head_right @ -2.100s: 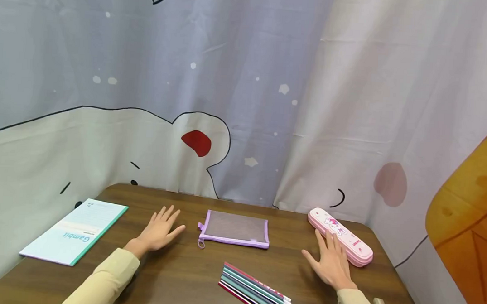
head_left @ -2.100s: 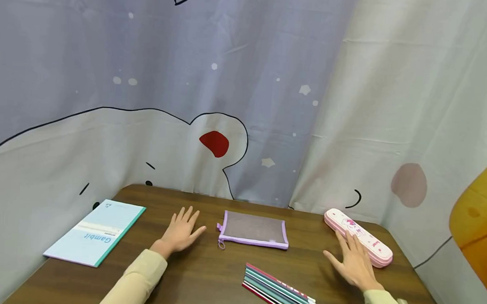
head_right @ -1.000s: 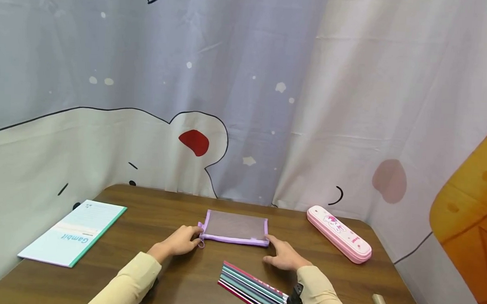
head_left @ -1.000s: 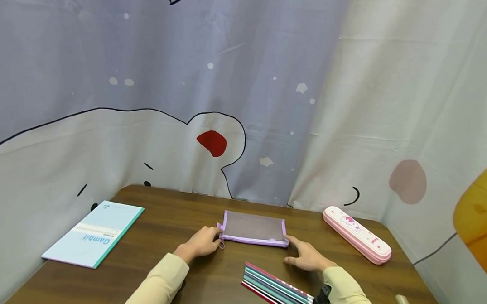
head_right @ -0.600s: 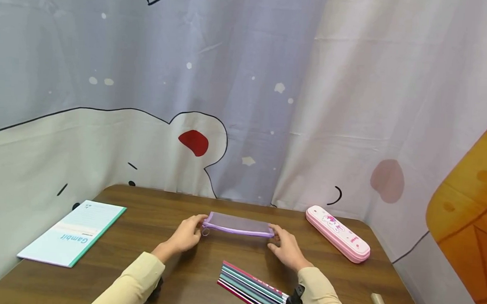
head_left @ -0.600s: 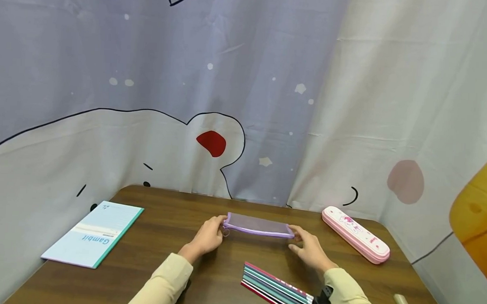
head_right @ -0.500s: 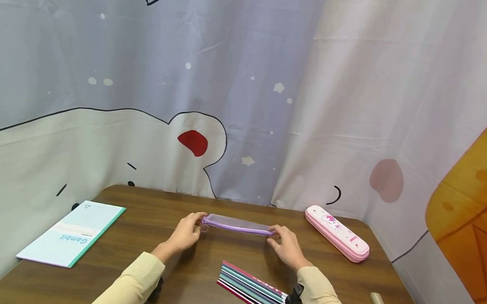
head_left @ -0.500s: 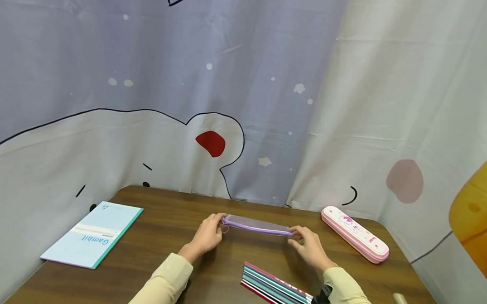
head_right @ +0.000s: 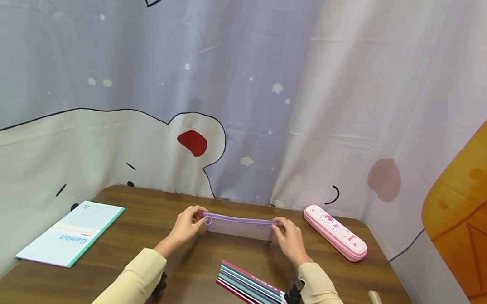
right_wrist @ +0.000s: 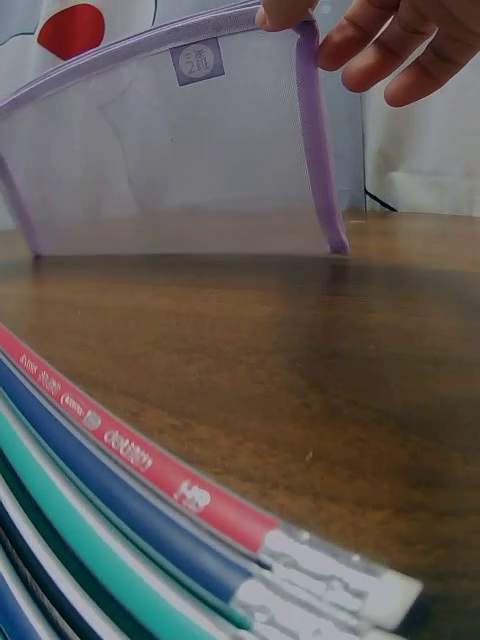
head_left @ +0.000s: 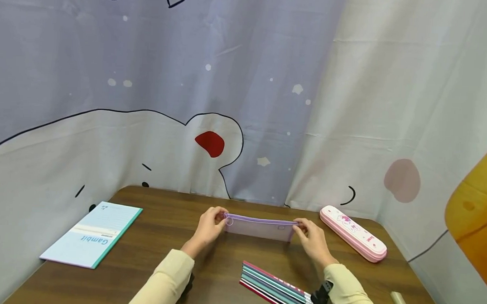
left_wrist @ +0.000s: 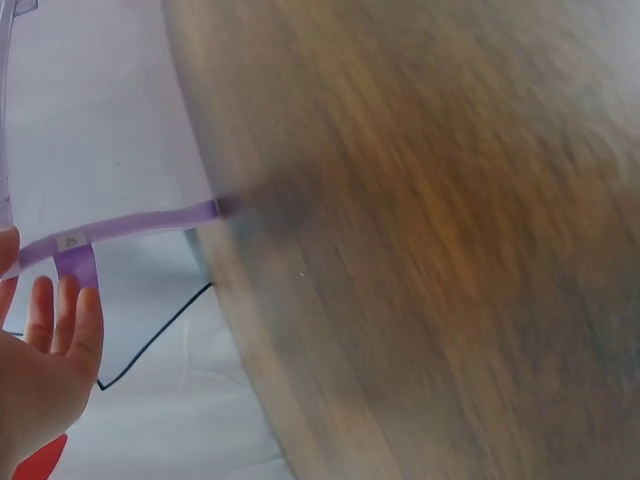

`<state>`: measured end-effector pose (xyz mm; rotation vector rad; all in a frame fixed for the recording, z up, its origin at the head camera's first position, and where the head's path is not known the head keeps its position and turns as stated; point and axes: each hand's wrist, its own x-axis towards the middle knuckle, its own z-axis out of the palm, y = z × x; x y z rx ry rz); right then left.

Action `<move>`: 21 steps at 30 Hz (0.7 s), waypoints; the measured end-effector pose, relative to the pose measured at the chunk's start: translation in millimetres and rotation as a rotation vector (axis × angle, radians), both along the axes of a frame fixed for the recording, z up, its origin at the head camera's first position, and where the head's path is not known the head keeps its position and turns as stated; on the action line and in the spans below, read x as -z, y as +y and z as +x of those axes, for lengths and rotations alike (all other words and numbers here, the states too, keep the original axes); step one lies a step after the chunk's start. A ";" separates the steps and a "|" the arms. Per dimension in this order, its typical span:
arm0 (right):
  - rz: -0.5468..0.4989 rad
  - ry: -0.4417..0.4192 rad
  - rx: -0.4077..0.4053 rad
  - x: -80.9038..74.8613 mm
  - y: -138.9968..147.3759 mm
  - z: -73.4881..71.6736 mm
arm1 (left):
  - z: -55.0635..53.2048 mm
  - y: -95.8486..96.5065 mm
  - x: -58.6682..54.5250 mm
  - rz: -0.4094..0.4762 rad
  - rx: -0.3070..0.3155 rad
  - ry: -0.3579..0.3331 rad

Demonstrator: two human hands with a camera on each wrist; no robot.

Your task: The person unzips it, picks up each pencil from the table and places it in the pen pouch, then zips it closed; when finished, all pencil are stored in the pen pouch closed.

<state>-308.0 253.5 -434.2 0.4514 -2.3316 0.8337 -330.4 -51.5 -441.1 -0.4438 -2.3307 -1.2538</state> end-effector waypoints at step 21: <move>-0.009 0.185 0.143 -9.8 -19.6 2.2 | -0.4 7.0 -7.7 0.119 0.087 -0.116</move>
